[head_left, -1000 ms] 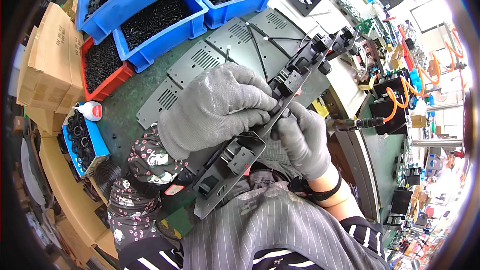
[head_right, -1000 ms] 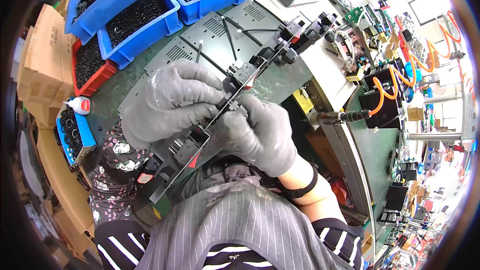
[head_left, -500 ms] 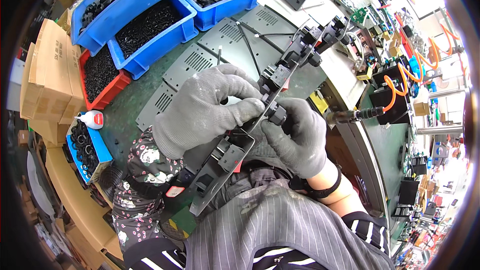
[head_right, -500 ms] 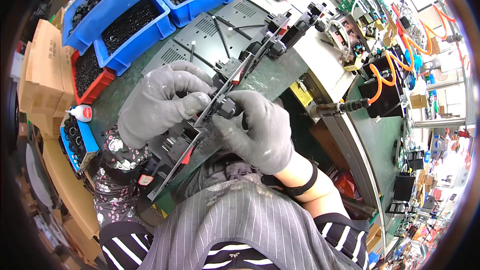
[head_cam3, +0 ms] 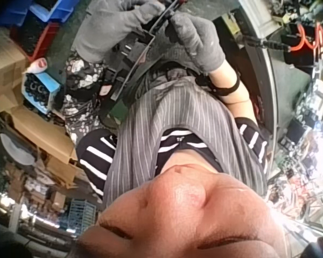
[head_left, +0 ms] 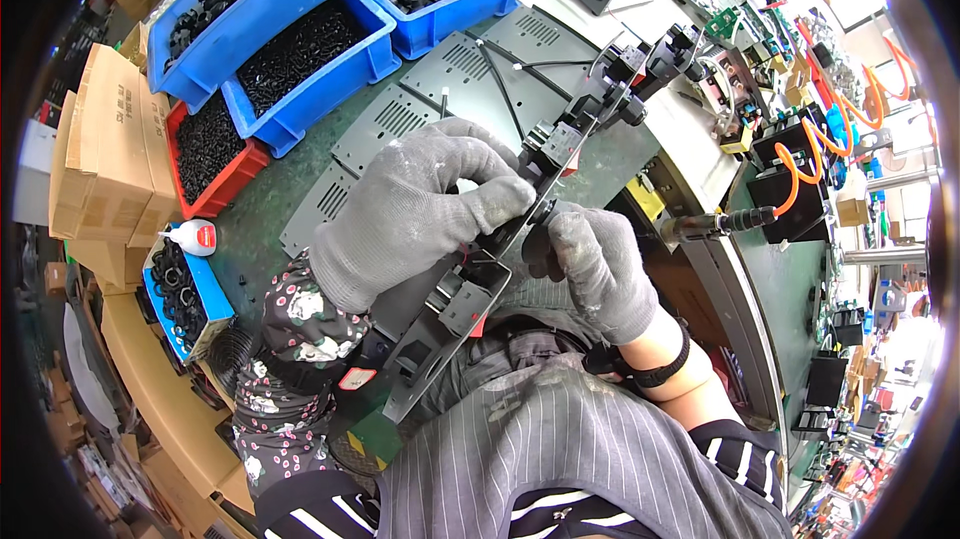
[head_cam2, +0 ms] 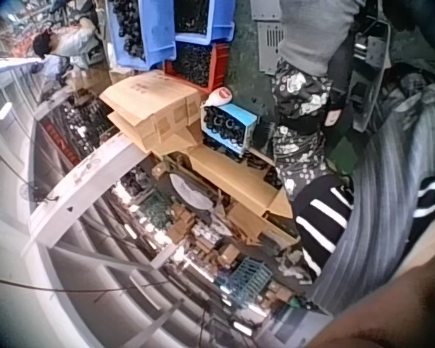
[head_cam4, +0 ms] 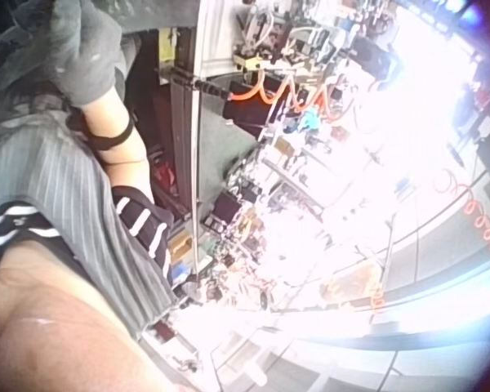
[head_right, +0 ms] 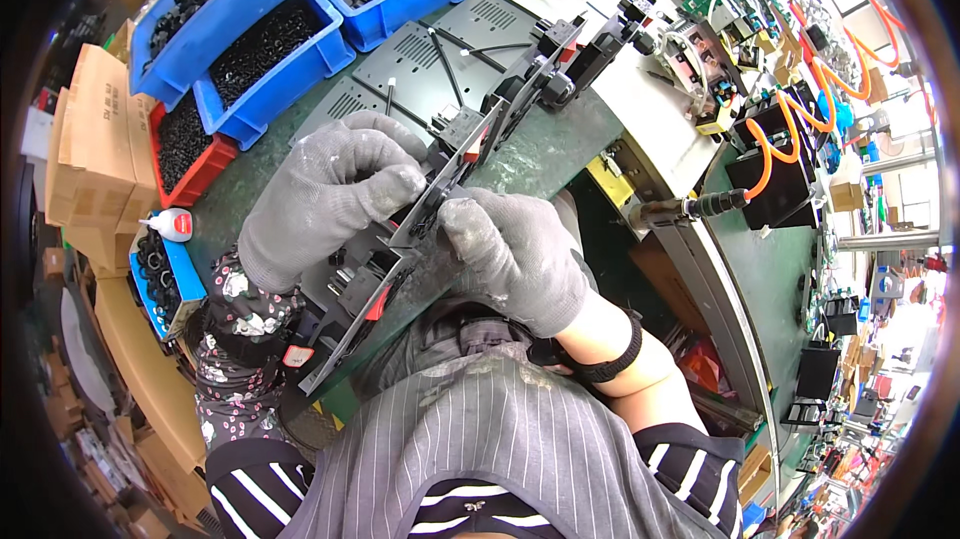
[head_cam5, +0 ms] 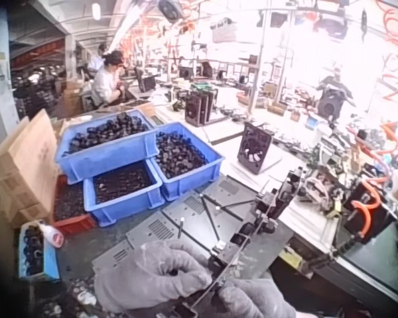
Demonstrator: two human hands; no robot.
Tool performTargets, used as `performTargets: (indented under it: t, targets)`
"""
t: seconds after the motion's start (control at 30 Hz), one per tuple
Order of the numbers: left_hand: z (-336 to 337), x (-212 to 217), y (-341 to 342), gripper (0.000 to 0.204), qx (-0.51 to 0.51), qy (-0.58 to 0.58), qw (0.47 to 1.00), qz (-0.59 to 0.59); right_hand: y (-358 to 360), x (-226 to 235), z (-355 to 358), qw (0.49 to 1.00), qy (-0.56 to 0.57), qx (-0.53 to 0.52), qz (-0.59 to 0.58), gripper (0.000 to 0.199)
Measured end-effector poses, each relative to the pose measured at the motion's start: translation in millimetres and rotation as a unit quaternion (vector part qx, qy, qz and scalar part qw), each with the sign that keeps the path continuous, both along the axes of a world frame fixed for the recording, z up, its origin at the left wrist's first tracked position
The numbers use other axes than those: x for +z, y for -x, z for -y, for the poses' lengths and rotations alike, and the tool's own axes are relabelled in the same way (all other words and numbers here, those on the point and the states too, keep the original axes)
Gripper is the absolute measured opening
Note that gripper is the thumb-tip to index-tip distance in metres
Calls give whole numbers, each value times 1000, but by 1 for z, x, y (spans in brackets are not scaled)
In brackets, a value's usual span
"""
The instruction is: Assembling cooling fans into a metal electronic housing and applying adhesive to internal components.
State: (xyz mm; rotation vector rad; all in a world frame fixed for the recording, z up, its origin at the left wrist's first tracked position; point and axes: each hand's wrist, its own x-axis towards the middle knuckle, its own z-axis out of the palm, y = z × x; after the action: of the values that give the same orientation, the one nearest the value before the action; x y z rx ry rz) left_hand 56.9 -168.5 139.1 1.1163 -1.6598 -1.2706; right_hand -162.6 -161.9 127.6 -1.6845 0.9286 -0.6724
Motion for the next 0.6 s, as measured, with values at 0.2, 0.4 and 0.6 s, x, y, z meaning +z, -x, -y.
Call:
performTargets:
  t: [0.2, 0.4, 0.6]
  targets:
    - [-7, 18, 1, 32, 4, -170, 985, -41, -3, -3, -2, 998, 63, -11, -20, 47]
    - [-3, -1, 1, 38, -40, -182, 969, -161, 0, 1, 2, 999, 23, -2, -29, 46]
    - [-1, 4, 0, 46, -31, -193, 970, -147, -2, 6, 0, 992, 97, -43, -65, 40]
